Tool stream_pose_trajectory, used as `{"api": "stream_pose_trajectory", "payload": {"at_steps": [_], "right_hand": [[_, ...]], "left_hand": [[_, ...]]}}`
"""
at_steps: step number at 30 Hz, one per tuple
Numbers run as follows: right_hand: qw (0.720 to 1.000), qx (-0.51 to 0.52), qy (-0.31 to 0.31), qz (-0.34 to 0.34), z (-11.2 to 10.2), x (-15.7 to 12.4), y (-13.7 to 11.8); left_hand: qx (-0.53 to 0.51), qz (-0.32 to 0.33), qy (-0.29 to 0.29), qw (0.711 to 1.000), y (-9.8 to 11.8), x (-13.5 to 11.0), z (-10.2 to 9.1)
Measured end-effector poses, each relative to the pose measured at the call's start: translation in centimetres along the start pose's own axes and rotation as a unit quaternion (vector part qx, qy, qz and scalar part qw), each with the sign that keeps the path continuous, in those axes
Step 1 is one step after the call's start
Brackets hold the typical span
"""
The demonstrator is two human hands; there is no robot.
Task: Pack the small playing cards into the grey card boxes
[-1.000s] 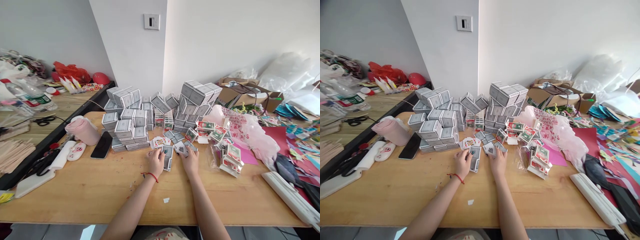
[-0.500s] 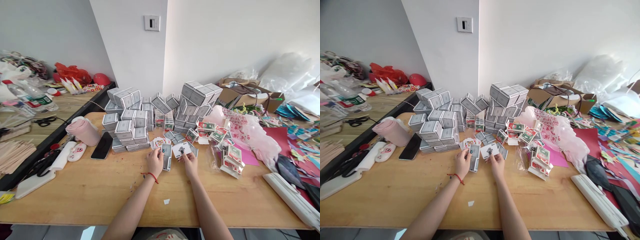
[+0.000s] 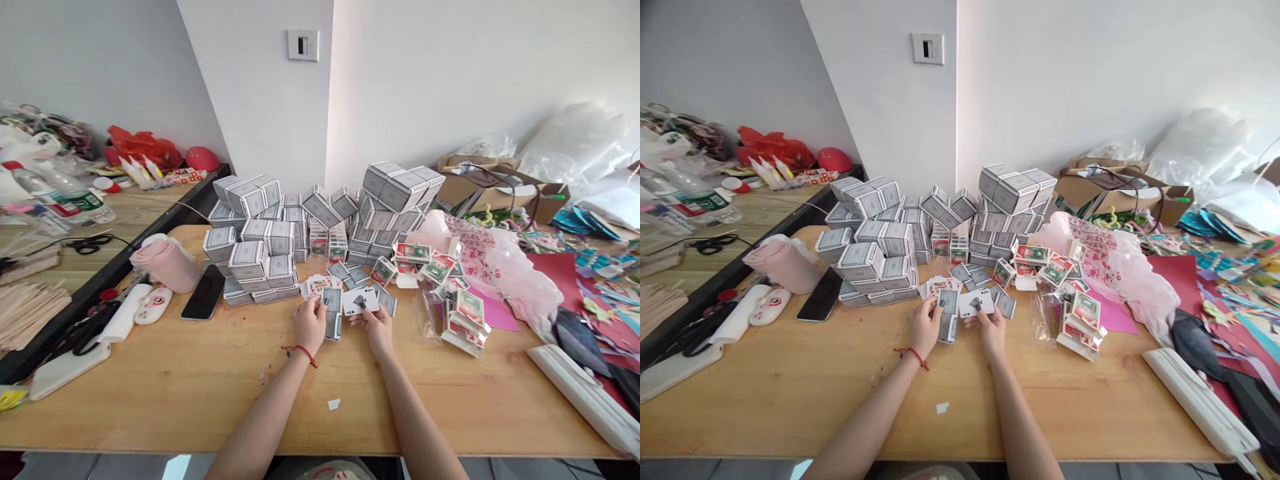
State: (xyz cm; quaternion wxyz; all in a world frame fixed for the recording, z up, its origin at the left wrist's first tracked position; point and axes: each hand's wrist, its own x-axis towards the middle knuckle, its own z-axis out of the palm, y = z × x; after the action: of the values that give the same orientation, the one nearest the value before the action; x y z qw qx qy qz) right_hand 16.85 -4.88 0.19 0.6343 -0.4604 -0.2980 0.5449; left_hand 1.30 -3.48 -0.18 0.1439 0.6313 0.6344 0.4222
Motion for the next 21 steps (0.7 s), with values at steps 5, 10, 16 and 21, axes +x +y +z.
{"api": "stream_pose_trajectory", "payload": {"at_steps": [5,10,16,21], "right_hand": [[1.000,0.016,0.018,-0.015,-0.2,0.0,-0.1],[1.000,0.005,-0.004,-0.006,0.1,-0.1,0.1],[1.000,0.011,0.012,-0.006,0.7,0.0,0.6],[0.999,0.040,-0.006,0.018,0.8,-0.1,0.6]], "left_hand": [[0.005,-0.002,0.005,1.000,0.0,0.0,0.1],[0.021,0.005,0.003,1.000,0.1,0.0,0.0],[0.035,0.008,-0.011,0.999,0.2,0.0,-0.1],[0.042,0.004,-0.017,0.999,0.3,0.0,-0.1]]}}
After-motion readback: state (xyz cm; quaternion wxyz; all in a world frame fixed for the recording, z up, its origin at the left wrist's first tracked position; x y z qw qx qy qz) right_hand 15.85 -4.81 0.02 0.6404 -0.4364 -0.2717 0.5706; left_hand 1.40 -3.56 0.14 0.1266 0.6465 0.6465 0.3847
